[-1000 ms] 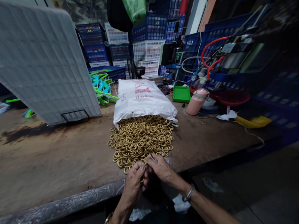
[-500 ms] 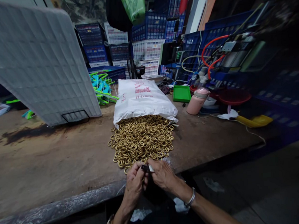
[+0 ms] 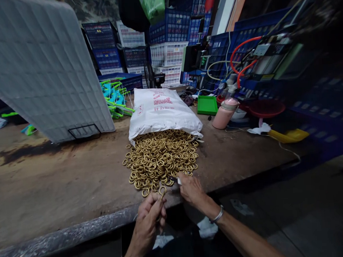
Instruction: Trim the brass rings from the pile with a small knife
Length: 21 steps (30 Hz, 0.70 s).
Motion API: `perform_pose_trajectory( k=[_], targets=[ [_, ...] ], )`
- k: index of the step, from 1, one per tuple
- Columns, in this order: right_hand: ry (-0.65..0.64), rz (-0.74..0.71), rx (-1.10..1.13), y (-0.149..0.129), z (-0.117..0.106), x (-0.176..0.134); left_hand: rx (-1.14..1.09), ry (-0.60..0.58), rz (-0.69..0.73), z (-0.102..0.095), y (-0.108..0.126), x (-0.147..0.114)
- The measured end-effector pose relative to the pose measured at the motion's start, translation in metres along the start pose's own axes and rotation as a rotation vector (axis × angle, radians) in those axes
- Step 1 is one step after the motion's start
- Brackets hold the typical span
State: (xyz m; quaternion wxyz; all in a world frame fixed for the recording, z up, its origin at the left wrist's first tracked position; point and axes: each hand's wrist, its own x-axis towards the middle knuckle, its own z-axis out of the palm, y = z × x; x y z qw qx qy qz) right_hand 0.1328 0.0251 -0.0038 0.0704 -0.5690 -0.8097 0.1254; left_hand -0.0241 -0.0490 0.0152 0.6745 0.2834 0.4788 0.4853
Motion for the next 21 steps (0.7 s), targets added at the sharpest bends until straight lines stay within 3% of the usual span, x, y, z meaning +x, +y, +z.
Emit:
perform_pose_trajectory(
  k=[7,21],
  targets=[
    [0.019,-0.133,0.136,-0.011,0.014,-0.011,-0.251,0.081,-0.046,-0.025,0.0,-0.009],
    [-0.053,-0.126,0.048,-0.028,0.029,0.0,-0.446,0.063,-0.104,-0.031,-0.008,-0.004]
  ],
)
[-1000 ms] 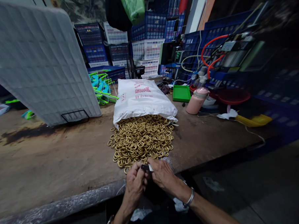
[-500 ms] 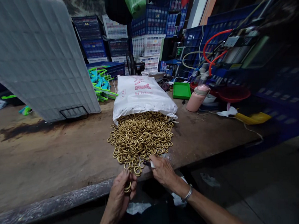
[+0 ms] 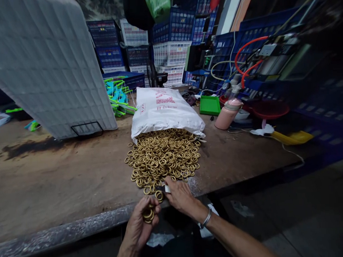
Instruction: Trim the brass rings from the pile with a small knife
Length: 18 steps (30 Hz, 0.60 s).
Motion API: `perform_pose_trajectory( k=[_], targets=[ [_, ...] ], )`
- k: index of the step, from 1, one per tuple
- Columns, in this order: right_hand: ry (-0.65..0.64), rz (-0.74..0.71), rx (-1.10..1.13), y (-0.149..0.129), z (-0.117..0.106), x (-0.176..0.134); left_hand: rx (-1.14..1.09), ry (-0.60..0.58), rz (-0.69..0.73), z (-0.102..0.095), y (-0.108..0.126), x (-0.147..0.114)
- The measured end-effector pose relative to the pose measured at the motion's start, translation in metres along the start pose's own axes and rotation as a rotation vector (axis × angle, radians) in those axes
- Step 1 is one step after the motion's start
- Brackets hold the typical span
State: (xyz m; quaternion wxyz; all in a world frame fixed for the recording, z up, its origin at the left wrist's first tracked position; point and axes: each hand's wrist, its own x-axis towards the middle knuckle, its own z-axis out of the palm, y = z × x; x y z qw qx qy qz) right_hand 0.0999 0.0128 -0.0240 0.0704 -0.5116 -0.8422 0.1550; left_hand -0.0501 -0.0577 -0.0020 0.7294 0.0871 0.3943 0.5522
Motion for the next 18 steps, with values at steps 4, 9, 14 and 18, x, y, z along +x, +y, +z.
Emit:
perform_pose_trajectory(
  k=[4,9,14,18],
  targets=[
    [0.026,0.0,0.095,0.003,-0.007,0.002,0.136,0.012,0.074,0.009,-0.006,0.003],
    [0.05,-0.011,0.399,0.002,-0.016,-0.005,0.376,0.104,0.206,0.02,-0.017,0.01],
    [0.066,-0.043,0.684,-0.007,-0.025,-0.012,0.61,0.118,0.221,0.025,-0.021,0.014],
    [0.022,0.008,0.768,-0.011,-0.03,-0.012,0.749,0.096,0.457,0.025,-0.018,0.014]
  ],
)
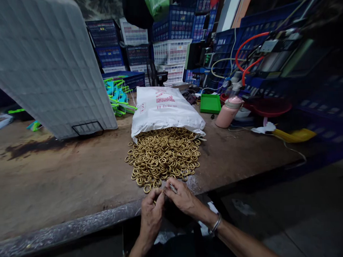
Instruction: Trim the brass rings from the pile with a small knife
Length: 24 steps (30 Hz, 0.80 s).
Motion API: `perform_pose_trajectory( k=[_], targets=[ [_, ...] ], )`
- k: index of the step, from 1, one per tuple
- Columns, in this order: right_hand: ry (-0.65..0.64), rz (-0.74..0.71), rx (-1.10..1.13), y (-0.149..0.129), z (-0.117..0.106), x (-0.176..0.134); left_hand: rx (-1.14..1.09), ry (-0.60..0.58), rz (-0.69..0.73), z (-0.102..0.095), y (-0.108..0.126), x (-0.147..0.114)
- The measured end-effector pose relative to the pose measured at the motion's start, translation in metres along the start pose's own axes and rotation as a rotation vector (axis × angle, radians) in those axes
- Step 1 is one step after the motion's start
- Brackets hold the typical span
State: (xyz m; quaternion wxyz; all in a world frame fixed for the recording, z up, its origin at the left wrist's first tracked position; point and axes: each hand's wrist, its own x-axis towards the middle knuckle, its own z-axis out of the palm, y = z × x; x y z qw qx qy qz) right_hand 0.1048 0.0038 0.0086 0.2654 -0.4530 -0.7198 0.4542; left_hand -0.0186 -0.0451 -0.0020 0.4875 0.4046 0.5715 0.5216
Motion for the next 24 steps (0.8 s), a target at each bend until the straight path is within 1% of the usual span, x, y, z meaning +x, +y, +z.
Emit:
perform_pose_trajectory(
  k=[1,2,3,6,8,11,15,17,20,24],
  targets=[
    [-0.003,0.014,0.012,0.0,0.0,0.001,0.021,-0.003,0.05,0.0,0.0,0.0],
    [-0.004,0.029,0.024,0.001,0.0,0.001,0.031,-0.01,0.063,-0.001,0.0,0.0],
    [0.001,0.046,0.04,0.002,0.001,0.002,0.028,-0.027,0.032,-0.001,0.0,0.0],
    [0.02,0.075,0.088,0.008,0.003,0.004,-0.084,-0.099,-0.19,-0.001,-0.002,-0.001],
    [0.029,0.071,0.106,0.01,0.004,0.004,-0.206,-0.144,-0.291,-0.001,-0.003,-0.002],
    [0.036,0.063,0.121,0.011,0.004,0.003,-0.328,-0.191,-0.32,0.0,-0.003,-0.004],
    [0.016,0.072,0.15,0.01,0.001,0.001,-0.354,-0.214,-0.328,0.002,0.001,-0.006],
    [0.022,0.075,0.107,0.011,0.0,0.001,-0.35,-0.199,-0.334,0.002,0.004,-0.007],
    [0.055,0.028,-0.072,0.015,-0.001,-0.002,-0.327,-0.164,-0.336,0.003,0.005,-0.007],
    [-0.036,-0.055,-0.266,0.019,0.001,-0.011,-0.272,-0.162,-0.299,0.003,0.004,-0.005]
  ],
)
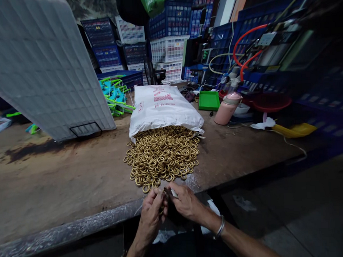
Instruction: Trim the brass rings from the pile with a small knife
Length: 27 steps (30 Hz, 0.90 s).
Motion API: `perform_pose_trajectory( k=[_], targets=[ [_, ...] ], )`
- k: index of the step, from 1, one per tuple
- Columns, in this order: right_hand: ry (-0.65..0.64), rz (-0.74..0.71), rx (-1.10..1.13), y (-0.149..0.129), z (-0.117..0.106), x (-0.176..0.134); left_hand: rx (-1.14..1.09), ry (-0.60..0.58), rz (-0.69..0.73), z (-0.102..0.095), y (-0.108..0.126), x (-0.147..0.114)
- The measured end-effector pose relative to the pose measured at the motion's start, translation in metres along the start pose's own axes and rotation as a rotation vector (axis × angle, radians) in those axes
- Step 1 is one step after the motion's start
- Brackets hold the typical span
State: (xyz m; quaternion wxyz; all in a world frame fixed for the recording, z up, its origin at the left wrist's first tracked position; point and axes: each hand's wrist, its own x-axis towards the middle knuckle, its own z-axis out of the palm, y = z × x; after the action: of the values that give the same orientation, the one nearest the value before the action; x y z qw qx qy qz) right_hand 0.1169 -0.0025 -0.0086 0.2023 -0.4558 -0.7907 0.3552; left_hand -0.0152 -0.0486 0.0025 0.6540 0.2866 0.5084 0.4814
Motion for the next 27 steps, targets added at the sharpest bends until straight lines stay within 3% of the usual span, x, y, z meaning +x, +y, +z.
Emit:
perform_pose_trajectory(
  k=[7,17,23,27],
  targets=[
    [-0.078,-0.06,-0.203,-0.003,0.0,-0.005,0.084,0.017,0.042,0.0,0.002,0.0],
    [-0.078,0.037,-0.396,0.001,0.001,-0.003,0.149,0.038,0.072,0.001,-0.002,-0.005],
    [0.008,0.049,-0.438,0.007,-0.008,0.002,0.041,-0.23,-0.119,0.001,-0.019,-0.02],
    [0.017,0.027,-0.392,0.0,0.002,0.004,-0.03,-0.206,-0.282,-0.007,-0.046,-0.009]
  ],
)
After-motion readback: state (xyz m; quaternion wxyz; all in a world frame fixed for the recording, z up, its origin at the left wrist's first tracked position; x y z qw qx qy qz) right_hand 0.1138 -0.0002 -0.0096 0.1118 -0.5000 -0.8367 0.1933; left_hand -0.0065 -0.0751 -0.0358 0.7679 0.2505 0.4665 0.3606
